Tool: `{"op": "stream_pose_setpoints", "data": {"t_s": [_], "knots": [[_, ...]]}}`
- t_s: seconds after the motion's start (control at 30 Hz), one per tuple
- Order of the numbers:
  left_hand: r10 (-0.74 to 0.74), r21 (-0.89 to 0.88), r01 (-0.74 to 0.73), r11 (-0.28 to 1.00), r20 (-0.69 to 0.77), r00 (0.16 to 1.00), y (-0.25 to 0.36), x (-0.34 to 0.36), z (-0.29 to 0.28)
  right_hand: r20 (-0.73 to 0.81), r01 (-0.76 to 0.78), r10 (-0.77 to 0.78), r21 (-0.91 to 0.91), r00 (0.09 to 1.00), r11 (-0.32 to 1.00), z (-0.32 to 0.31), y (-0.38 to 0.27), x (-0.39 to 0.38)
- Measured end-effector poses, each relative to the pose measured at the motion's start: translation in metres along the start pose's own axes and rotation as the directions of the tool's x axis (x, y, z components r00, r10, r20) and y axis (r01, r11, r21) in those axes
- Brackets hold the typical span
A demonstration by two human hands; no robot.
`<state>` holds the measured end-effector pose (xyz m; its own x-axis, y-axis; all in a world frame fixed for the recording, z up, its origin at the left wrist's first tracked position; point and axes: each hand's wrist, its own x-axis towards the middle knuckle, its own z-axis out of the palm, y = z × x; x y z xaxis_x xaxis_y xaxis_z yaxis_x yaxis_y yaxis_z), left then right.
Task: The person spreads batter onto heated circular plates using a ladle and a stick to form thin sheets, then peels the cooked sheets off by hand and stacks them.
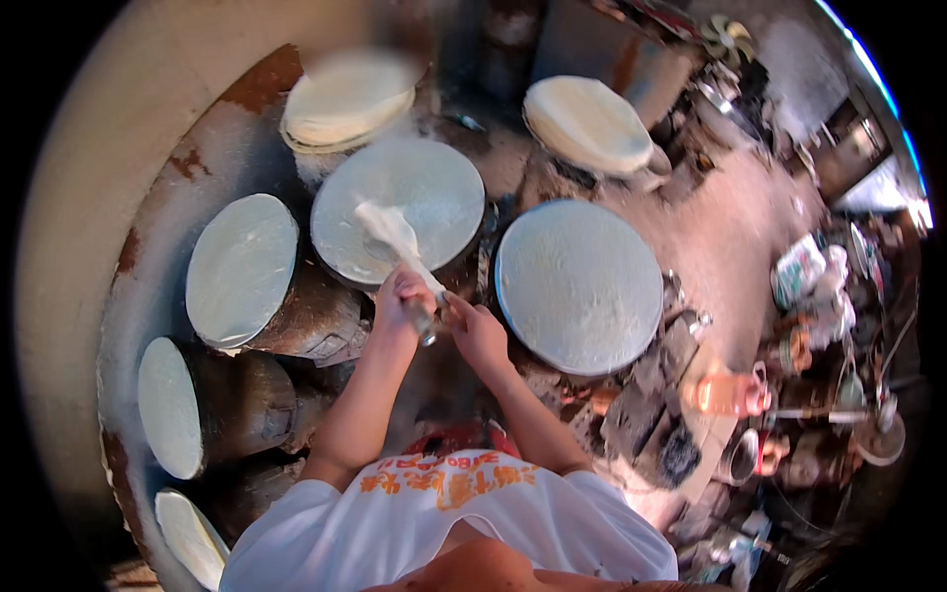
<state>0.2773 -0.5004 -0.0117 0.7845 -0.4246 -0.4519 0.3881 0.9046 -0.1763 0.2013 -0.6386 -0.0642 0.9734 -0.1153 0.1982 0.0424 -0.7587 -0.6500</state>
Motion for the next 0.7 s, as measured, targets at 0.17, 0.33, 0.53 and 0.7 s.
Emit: {"op": "stream_pose_setpoints", "data": {"t_s": [0.17,0.33,0.53,0.7], "knots": [[-0.182,-0.392,0.367,0.843,0.435,0.882,-0.016,-0.050,0.045,0.157,-0.307,0.266,0.376,0.951,0.874,-0.034,0.061,0.066],[0.154,-0.460,0.129,0.879,0.530,0.834,0.015,-0.124,0.041,0.360,0.218,-0.271,0.180,0.893,0.959,-0.021,0.029,0.016],[0.313,-0.175,-0.268,0.947,0.679,0.664,0.013,-0.290,-0.060,0.455,0.414,-0.596,0.440,0.662,0.797,0.031,0.041,0.023],[0.872,-0.543,-0.772,0.331,0.489,0.031,-0.090,-0.485,-0.143,0.584,0.138,-0.804,0.792,0.110,0.594,0.130,-0.093,-0.131]]}}
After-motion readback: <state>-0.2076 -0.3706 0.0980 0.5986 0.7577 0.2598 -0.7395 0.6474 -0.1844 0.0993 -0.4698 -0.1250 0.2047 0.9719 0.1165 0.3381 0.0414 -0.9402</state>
